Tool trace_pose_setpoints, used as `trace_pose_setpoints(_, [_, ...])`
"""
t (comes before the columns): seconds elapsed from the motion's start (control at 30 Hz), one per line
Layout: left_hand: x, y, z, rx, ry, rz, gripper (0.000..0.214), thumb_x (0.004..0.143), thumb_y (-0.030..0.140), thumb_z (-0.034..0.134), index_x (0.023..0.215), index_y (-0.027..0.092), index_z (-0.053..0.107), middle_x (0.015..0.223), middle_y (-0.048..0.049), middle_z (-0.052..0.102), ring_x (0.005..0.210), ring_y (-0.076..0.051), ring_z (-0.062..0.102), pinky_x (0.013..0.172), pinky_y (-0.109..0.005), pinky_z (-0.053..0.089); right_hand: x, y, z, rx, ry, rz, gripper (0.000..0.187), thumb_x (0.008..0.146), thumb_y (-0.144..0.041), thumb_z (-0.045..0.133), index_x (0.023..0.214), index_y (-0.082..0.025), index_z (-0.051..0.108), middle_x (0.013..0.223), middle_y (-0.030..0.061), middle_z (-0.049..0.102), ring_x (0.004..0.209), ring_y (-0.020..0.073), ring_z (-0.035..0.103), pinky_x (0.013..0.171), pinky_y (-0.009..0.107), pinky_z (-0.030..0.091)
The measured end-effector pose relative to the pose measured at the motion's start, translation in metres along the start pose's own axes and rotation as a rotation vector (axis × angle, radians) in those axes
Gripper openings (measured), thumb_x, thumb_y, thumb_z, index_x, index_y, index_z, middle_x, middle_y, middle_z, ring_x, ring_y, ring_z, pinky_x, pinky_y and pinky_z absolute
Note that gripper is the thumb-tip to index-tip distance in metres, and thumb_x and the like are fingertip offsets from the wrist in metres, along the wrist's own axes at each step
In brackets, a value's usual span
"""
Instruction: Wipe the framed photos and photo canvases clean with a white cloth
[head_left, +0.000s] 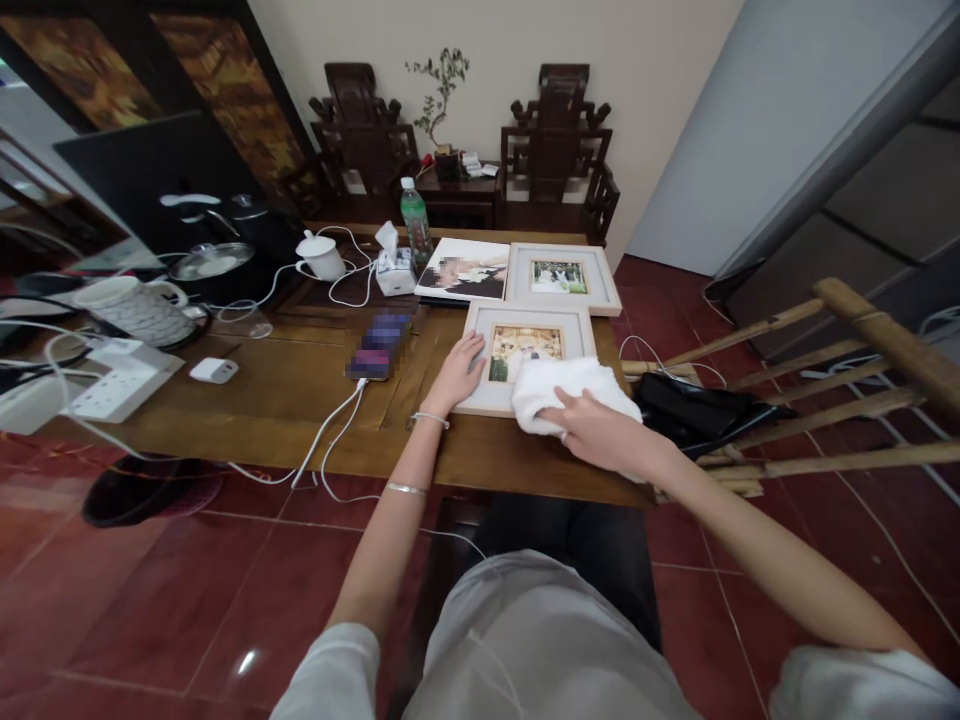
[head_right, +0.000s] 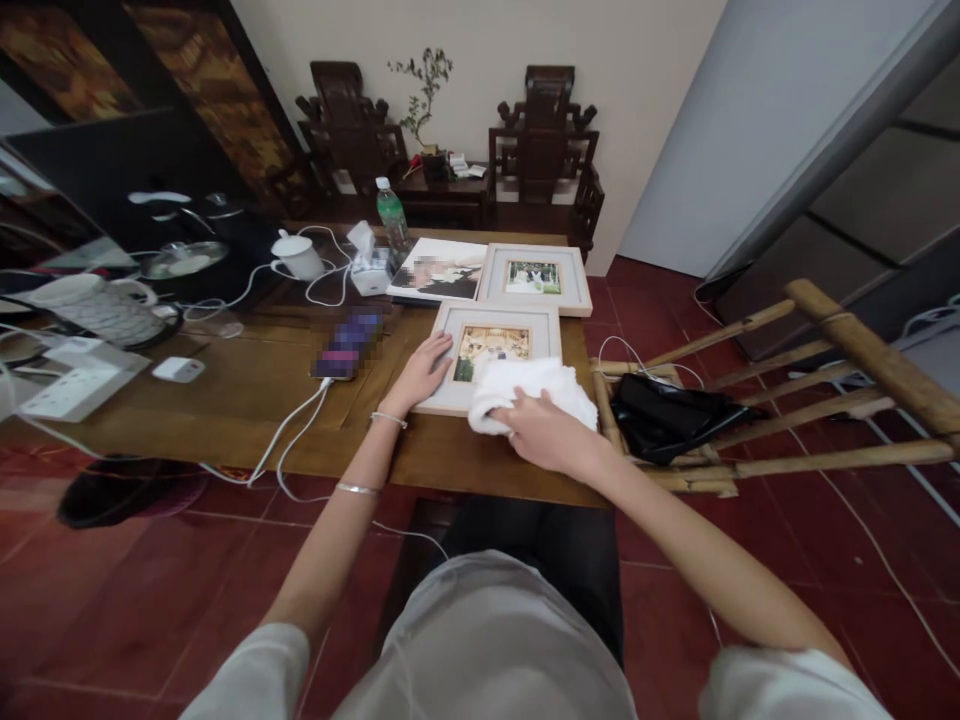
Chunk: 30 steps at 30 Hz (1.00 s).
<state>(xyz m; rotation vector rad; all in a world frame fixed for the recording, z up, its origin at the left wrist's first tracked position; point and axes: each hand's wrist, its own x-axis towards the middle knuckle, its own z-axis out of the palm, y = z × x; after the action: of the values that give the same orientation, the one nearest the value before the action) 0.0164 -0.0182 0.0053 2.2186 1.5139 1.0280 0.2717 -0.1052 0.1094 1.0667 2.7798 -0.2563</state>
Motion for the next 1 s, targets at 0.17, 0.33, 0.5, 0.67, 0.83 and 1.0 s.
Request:
trace_pose_setpoints(0.17, [0.0,-0.002,0.0,0.024,-0.021,0.017,0.042,0.092,0.024,0.042,0.13,0.013,0.055,0.141,-0.0127,0.052,0.139,-0.026,0.036,0.116,-0.05,0.029,0.004,-0.005,0.012,0.01,0.097,-0.026,0.055,0.078,-0.003,0.042,0.129,-0.017,0.056,0.14,0.0179,0.05,0.139,0.034,0.029,0.102,0.059,0.033])
trace_pose_setpoints(0.33, [0.0,-0.005,0.0,0.027,-0.027,0.024,0.041,0.093,0.025,0.042,0.129,0.011,0.056,0.141,-0.015,0.051,0.139,-0.026,0.036,0.116,-0.048,0.029,0.05,0.04,0.023,-0.051,0.238,0.071,0.051,0.079,-0.006,0.043,0.128,-0.013,0.057,0.141,0.0188,0.049,0.138,0.0352,0.031,0.106,0.061,0.024])
trace_pose_setpoints(0.5, [-0.001,-0.007,-0.001,0.011,-0.027,0.028,0.04,0.094,0.025,0.042,0.129,0.012,0.056,0.141,-0.015,0.051,0.139,-0.026,0.036,0.116,-0.049,0.028,0.098,0.09,0.014,-0.102,0.401,0.212,0.053,0.081,-0.006,0.04,0.132,-0.012,0.052,0.15,0.0172,0.038,0.14,0.0361,0.026,0.106,0.065,0.021])
trace_pose_setpoints(0.67, [-0.001,-0.009,-0.001,0.014,-0.029,0.03,0.039,0.093,0.024,0.042,0.128,0.014,0.057,0.141,-0.0131,0.052,0.139,-0.025,0.036,0.116,-0.049,0.028,0.122,0.106,0.01,-0.11,0.449,0.33,0.047,0.083,-0.008,0.042,0.129,-0.011,0.055,0.152,0.0163,0.035,0.14,0.041,0.019,0.104,0.072,0.014])
trace_pose_setpoints(0.83, [0.0,-0.008,0.002,0.027,-0.006,0.039,0.039,0.093,0.022,0.042,0.128,0.013,0.057,0.139,-0.0139,0.053,0.139,-0.026,0.037,0.116,-0.049,0.03,0.099,0.074,0.018,-0.14,0.323,0.153,0.048,0.082,-0.006,0.041,0.127,-0.012,0.057,0.148,0.0145,0.042,0.14,0.0398,0.023,0.104,0.071,0.015])
trace_pose_setpoints(1.0, [0.001,-0.006,0.002,0.037,-0.011,0.033,0.041,0.093,0.021,0.041,0.13,0.012,0.055,0.141,-0.0143,0.051,0.139,-0.026,0.037,0.116,-0.048,0.03,0.049,0.035,0.015,-0.051,0.151,0.028,0.049,0.08,-0.005,0.041,0.125,-0.012,0.057,0.133,0.0198,0.056,0.137,0.034,0.033,0.105,0.061,0.025])
